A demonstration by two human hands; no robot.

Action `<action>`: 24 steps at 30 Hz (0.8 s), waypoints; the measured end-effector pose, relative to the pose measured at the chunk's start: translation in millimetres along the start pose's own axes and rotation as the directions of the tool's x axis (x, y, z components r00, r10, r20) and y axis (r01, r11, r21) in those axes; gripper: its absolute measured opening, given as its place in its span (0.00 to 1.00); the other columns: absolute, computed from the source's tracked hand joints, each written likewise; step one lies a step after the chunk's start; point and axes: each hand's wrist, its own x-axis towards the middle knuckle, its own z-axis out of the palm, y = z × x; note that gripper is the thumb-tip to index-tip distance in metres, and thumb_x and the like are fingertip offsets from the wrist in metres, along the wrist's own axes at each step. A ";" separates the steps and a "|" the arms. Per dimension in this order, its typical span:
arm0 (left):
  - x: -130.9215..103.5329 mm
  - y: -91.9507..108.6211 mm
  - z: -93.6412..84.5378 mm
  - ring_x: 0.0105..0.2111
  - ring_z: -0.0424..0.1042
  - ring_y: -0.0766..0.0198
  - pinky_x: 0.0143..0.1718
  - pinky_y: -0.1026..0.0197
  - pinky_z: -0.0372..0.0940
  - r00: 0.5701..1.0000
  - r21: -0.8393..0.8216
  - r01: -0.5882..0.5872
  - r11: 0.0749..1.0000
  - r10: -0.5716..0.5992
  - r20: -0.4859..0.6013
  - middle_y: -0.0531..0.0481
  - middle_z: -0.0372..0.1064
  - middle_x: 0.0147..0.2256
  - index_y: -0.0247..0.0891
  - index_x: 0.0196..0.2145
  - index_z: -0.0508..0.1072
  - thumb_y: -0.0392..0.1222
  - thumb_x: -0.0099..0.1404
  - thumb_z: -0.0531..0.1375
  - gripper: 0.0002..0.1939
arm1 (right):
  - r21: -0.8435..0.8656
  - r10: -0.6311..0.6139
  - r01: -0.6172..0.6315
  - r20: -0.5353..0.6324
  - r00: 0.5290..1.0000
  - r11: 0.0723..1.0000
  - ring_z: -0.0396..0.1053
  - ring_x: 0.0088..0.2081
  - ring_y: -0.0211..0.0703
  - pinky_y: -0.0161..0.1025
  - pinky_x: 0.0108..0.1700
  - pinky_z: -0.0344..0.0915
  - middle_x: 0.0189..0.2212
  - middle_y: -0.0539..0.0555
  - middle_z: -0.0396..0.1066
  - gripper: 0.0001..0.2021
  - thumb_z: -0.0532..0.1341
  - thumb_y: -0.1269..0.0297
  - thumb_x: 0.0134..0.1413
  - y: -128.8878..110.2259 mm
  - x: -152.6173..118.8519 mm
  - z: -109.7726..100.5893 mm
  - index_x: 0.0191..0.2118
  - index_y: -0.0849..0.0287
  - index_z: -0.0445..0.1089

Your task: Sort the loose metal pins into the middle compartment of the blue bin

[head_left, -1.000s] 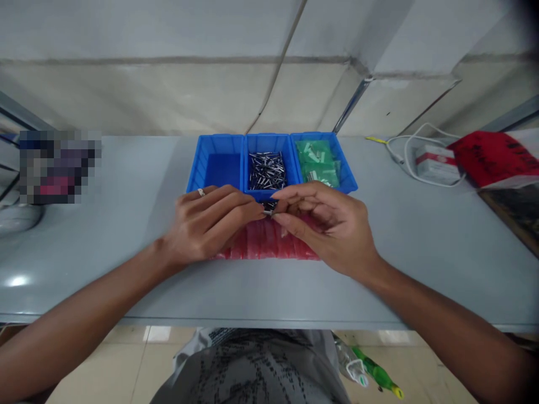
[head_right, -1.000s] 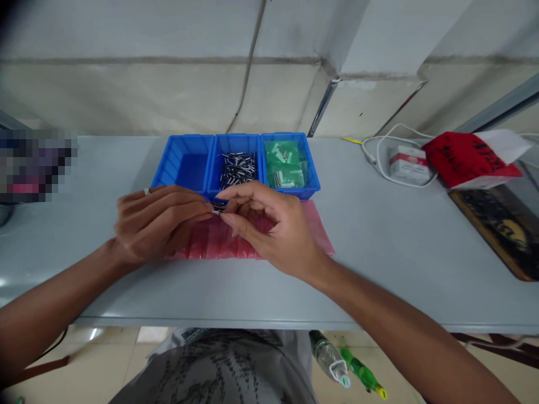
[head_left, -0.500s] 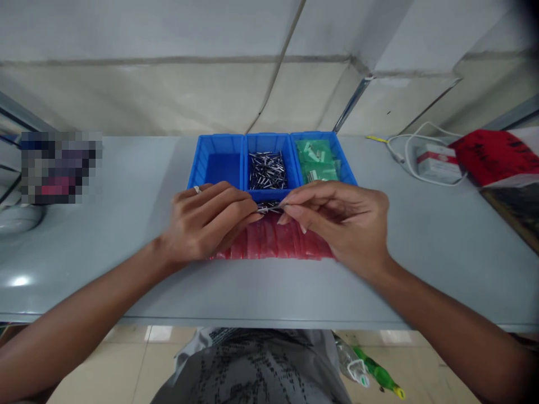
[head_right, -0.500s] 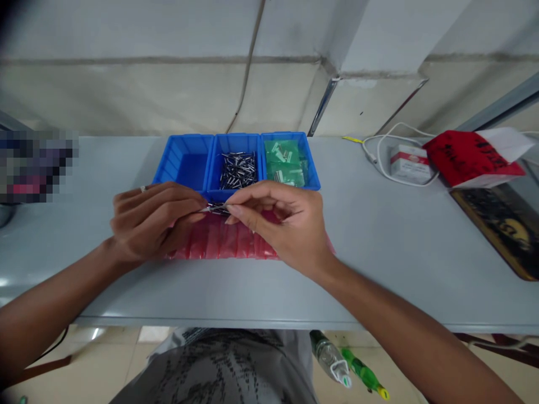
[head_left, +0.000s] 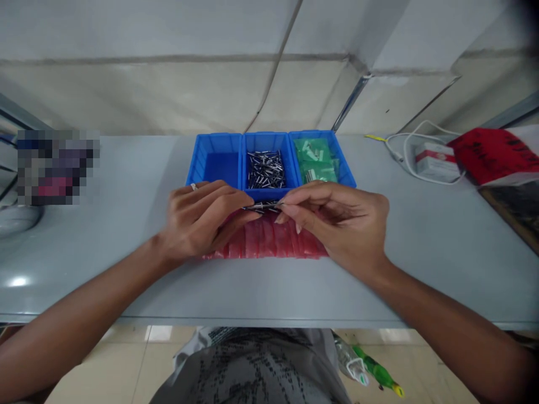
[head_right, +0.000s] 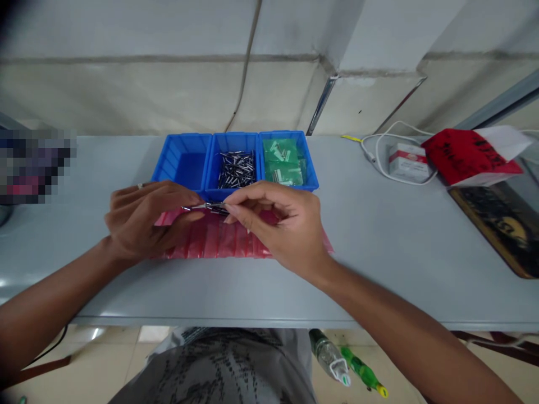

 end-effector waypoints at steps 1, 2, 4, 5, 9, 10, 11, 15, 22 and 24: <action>0.3 0.2 -0.1 0.31 0.78 0.63 0.30 0.62 0.69 1.000 0.014 -0.008 1.000 0.008 0.009 0.50 0.77 0.32 0.36 0.43 0.71 0.37 0.65 0.65 0.09 | 0.005 0.006 -0.006 0.006 1.000 1.000 0.77 0.30 0.37 0.38 0.33 0.79 0.34 0.49 0.80 0.05 0.68 0.73 0.57 -0.1 0.3 -0.1 0.37 0.54 0.78; 0.9 0.5 -0.3 0.31 0.78 0.64 0.29 0.62 0.69 1.000 0.026 -0.017 1.000 0.017 0.021 0.50 0.77 0.32 0.36 0.42 0.71 0.36 0.66 0.65 0.08 | 0.014 0.017 -0.017 0.018 1.000 1.000 0.77 0.30 0.38 0.39 0.33 0.79 0.34 0.50 0.80 0.05 0.69 0.72 0.57 -0.2 0.5 -0.2 0.37 0.54 0.78; 2.3 0.8 -0.9 0.32 0.78 0.63 0.29 0.62 0.68 0.999 0.039 -0.028 0.999 0.026 0.035 0.50 0.77 0.31 0.35 0.40 0.71 0.34 0.67 0.63 0.04 | 0.047 0.035 -0.036 0.038 0.999 0.998 0.78 0.31 0.39 0.39 0.33 0.78 0.34 0.49 0.80 0.05 0.69 0.72 0.56 -0.6 0.9 -0.2 0.37 0.54 0.78; 3.0 0.7 -1.3 0.31 0.78 0.63 0.28 0.62 0.68 0.999 0.040 -0.032 0.999 0.031 0.028 0.50 0.77 0.31 0.35 0.39 0.71 0.33 0.67 0.62 0.03 | 0.070 0.041 -0.044 0.048 0.998 0.997 0.78 0.31 0.39 0.39 0.34 0.78 0.33 0.49 0.80 0.05 0.69 0.72 0.56 -0.7 0.9 -0.1 0.37 0.54 0.78; 4.1 -0.8 -1.6 0.31 0.78 0.63 0.28 0.62 0.67 0.999 0.058 -0.030 0.998 0.028 0.047 0.51 0.77 0.30 0.35 0.37 0.71 0.33 0.67 0.62 0.02 | 0.144 0.078 -0.090 0.087 0.993 0.986 0.78 0.32 0.39 0.39 0.35 0.77 0.33 0.49 0.79 0.06 0.69 0.72 0.56 0.0 0.3 1.0 0.39 0.54 0.78; 3.8 -1.3 -1.4 0.31 0.78 0.64 0.28 0.62 0.66 0.998 0.064 -0.033 0.997 0.030 0.051 0.51 0.77 0.30 0.36 0.36 0.70 0.34 0.67 0.62 0.02 | 0.149 0.095 -0.108 0.096 0.991 0.983 0.78 0.31 0.39 0.39 0.35 0.77 0.33 0.49 0.79 0.06 0.70 0.71 0.56 0.4 0.1 1.3 0.39 0.54 0.78; 3.4 -1.7 -1.1 0.31 0.78 0.64 0.28 0.62 0.66 0.998 0.073 -0.034 0.997 0.030 0.060 0.52 0.77 0.30 0.36 0.36 0.70 0.34 0.68 0.62 0.03 | 0.148 0.110 -0.124 0.100 0.989 0.981 0.78 0.31 0.39 0.39 0.35 0.77 0.33 0.49 0.79 0.05 0.70 0.70 0.56 0.9 0.0 1.6 0.38 0.55 0.77; 0.8 -2.7 0.0 0.31 0.77 0.65 0.27 0.62 0.63 0.997 0.103 -0.048 0.993 0.041 0.071 0.53 0.76 0.30 0.37 0.36 0.69 0.36 0.69 0.62 0.04 | 0.131 0.135 -0.146 0.089 0.987 0.981 0.77 0.30 0.38 0.38 0.34 0.77 0.33 0.50 0.79 0.04 0.71 0.68 0.55 2.1 0.0 2.4 0.37 0.56 0.77; -0.9 -4.3 -0.3 0.31 0.76 0.65 0.25 0.62 0.59 0.997 0.117 -0.038 0.992 0.031 0.065 0.52 0.74 0.28 0.38 0.32 0.68 0.42 0.72 0.58 0.10 | 0.155 0.172 -0.187 0.104 0.980 0.970 0.76 0.28 0.36 0.33 0.28 0.73 0.29 0.49 0.79 0.04 0.71 0.68 0.54 4.4 0.4 2.6 0.37 0.56 0.78; 0.1 -4.4 -0.8 0.31 0.76 0.64 0.24 0.62 0.57 0.999 0.140 -0.038 0.989 0.033 0.036 0.52 0.73 0.26 0.38 0.28 0.66 0.44 0.74 0.56 0.15 | 0.200 0.214 -0.229 0.093 0.972 0.953 0.76 0.27 0.37 0.33 0.26 0.73 0.28 0.49 0.79 0.04 0.71 0.67 0.55 8.0 3.2 2.1 0.37 0.56 0.78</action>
